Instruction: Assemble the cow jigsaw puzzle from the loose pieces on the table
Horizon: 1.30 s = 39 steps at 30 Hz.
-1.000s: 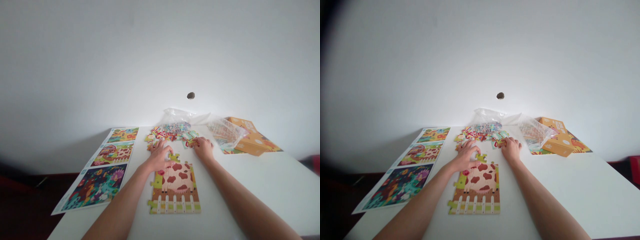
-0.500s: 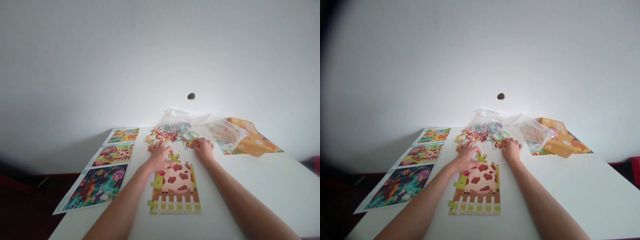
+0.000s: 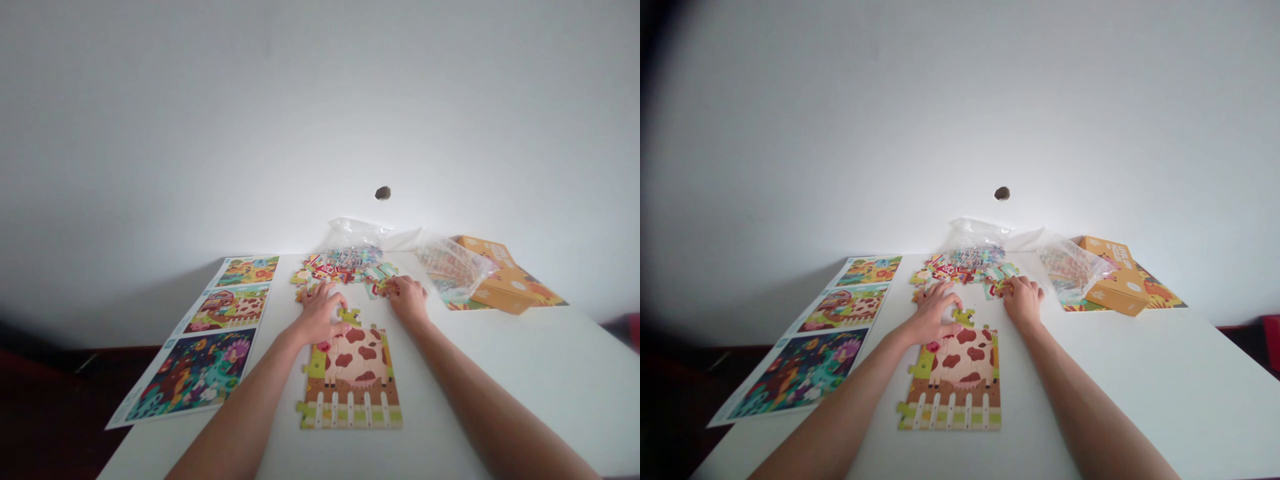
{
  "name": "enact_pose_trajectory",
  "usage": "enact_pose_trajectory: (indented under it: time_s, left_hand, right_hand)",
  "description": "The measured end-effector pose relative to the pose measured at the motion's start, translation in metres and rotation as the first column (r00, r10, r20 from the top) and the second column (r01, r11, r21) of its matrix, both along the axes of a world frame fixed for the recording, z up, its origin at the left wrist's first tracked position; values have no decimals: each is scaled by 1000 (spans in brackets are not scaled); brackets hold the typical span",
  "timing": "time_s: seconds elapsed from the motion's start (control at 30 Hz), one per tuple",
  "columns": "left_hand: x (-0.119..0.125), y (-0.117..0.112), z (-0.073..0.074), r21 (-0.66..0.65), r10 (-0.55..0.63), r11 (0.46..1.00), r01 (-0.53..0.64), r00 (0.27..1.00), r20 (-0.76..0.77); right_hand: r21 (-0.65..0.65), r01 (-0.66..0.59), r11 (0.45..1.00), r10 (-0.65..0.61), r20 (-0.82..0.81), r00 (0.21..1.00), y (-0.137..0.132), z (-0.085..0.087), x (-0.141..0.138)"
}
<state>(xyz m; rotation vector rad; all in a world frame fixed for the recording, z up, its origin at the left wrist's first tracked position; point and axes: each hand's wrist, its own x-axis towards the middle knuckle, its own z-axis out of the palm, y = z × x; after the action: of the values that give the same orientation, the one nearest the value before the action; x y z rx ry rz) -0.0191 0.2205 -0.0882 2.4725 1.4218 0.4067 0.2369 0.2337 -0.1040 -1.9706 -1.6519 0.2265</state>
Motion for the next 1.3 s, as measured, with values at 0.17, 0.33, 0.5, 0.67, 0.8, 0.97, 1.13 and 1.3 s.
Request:
enact_pose_trajectory:
  time_s: [0.17, 0.33, 0.5, 0.67, 0.8, 0.97, 1.13, 1.3]
  left_hand:
    - [0, 0, 0, -4, 1, 1000, -1, 1000, 1]
    - [-1, 0, -1, -9, 1, 1000, -1, 1000, 7]
    - [1, -2, 1, 3, -4, 1000, 4, 1000, 16]
    - [0, 4, 0, 174, 339, 920, -351, 936, 91]
    - [-8, 14, -3, 110, 666, 729, -676, 737, 115]
    - [-16, 20, -5, 93, 659, 742, -664, 748, 81]
    - [-12, 27, -16, 106, 597, 780, -617, 784, 169]
    - [-9, 31, -23, 150, 287, 914, -376, 863, 416]
  right_hand:
    - [-11, -5, 1000, 5, 9, 1000, 0, 1, 0]
    - [5, -8, 1000, 7, 12, 1000, 0, 0, 0]
    - [52, 27, 998, -26, -27, 999, 1, 3, 6]
    - [4, 53, 999, -53, -16, 998, -1, 9, 5]
    - [-48, -41, 998, 45, 79, 996, -5, 12, -2]
    - [-71, -28, 997, 36, 112, 993, -6, 14, -2]
    - [-25, 42, 999, -38, 154, 987, -5, 13, 1]
    - [77, -236, 969, 218, 193, 957, -12, 14, -11]
